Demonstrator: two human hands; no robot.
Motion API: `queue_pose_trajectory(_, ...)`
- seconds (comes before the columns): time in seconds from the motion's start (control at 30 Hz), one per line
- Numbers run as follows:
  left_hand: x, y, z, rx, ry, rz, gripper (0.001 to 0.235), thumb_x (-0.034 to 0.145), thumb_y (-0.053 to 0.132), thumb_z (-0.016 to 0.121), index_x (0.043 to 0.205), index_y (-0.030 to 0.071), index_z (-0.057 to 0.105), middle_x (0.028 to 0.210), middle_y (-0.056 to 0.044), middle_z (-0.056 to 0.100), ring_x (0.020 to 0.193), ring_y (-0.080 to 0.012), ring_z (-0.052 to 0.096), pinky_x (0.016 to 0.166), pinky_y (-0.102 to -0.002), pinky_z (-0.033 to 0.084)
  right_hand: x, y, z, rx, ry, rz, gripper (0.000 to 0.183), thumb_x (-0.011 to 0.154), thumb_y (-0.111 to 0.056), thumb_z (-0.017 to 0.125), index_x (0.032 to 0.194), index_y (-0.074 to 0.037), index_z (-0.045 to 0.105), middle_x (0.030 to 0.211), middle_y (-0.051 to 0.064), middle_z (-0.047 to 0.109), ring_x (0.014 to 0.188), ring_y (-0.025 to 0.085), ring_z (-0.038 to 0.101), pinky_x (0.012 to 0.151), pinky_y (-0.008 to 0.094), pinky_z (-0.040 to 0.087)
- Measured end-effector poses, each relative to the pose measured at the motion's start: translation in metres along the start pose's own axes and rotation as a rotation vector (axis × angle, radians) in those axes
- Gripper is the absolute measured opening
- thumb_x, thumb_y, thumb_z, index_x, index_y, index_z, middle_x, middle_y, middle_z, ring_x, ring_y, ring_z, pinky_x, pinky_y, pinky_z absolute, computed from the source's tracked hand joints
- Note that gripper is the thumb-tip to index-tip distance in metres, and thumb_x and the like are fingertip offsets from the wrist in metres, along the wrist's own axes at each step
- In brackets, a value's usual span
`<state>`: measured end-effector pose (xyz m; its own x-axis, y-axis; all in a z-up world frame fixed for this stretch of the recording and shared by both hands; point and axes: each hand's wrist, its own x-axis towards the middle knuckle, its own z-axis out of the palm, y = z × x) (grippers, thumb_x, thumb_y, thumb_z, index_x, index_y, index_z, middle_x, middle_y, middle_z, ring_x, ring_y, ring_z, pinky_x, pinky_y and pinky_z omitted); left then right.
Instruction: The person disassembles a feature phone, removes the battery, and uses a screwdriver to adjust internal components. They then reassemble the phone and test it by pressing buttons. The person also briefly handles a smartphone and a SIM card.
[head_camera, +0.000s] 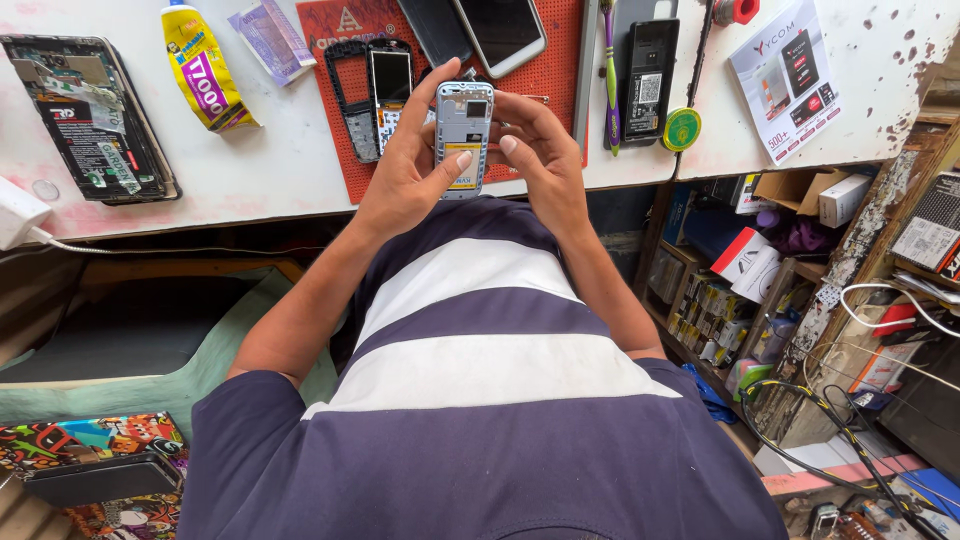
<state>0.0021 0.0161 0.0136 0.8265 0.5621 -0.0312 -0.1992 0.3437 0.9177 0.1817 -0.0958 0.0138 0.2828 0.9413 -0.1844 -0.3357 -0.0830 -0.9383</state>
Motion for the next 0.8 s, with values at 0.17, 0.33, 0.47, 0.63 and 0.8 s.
queue_pose_trajectory(0.17,0.003,-0.001,-0.006,-0.039,0.027,0.057,0.083,0.103,-0.01,0.064,0.166,0.017,0.018,0.149,-0.016,0.054,0.14,-0.0292,0.061,0.114,-0.048,0.057,0.001,0.002,-0.013,-0.098,0.099,-0.107,0.034,0.109,0.002,0.056,0.142,0.001,0.054,0.135,0.015,0.065,0.122,0.023,0.07,0.104,0.036,0.063)
queue_pose_trajectory(0.33,-0.001,0.0,-0.019,-0.087,0.205,0.037,0.071,0.104,-0.009,0.062,0.162,0.016,0.029,0.139,-0.018,0.064,0.131,-0.0297,0.07,0.106,-0.047,0.062,0.008,0.001,-0.034,-0.228,0.248,-0.209,0.03,0.11,0.002,0.059,0.14,-0.001,0.058,0.131,0.012,0.068,0.114,0.017,0.069,0.101,0.032,0.061)
queue_pose_trajectory(0.47,-0.008,0.007,-0.035,-0.089,0.294,0.01,0.07,0.105,-0.011,0.062,0.162,0.015,0.032,0.133,-0.021,0.07,0.117,-0.0314,0.075,0.104,-0.045,0.067,0.024,-0.001,-0.03,-0.723,0.269,-0.299,0.028,0.107,0.002,0.065,0.134,-0.004,0.066,0.125,0.011,0.071,0.11,0.018,0.07,0.091,0.032,0.059)
queue_pose_trajectory(0.63,-0.006,0.012,-0.038,-0.13,0.332,0.104,0.061,0.115,-0.008,0.051,0.165,0.016,0.027,0.142,-0.021,0.06,0.131,-0.0271,0.066,0.11,-0.046,0.062,0.071,0.008,0.002,-1.195,0.096,-0.504,0.039,0.098,-0.006,0.076,0.135,-0.008,0.064,0.129,0.009,0.067,0.123,0.028,0.061,0.108,0.043,0.05)
queue_pose_trajectory(0.8,-0.004,0.025,-0.041,-0.594,0.351,0.09,0.055,0.116,0.011,0.039,0.167,0.017,0.019,0.149,-0.019,0.058,0.133,-0.0304,0.064,0.117,-0.045,0.058,0.116,0.017,0.027,-1.371,-0.015,-0.546,0.052,0.101,-0.021,0.078,0.146,-0.007,0.056,0.15,0.009,0.053,0.142,0.031,0.044,0.117,0.046,0.034)
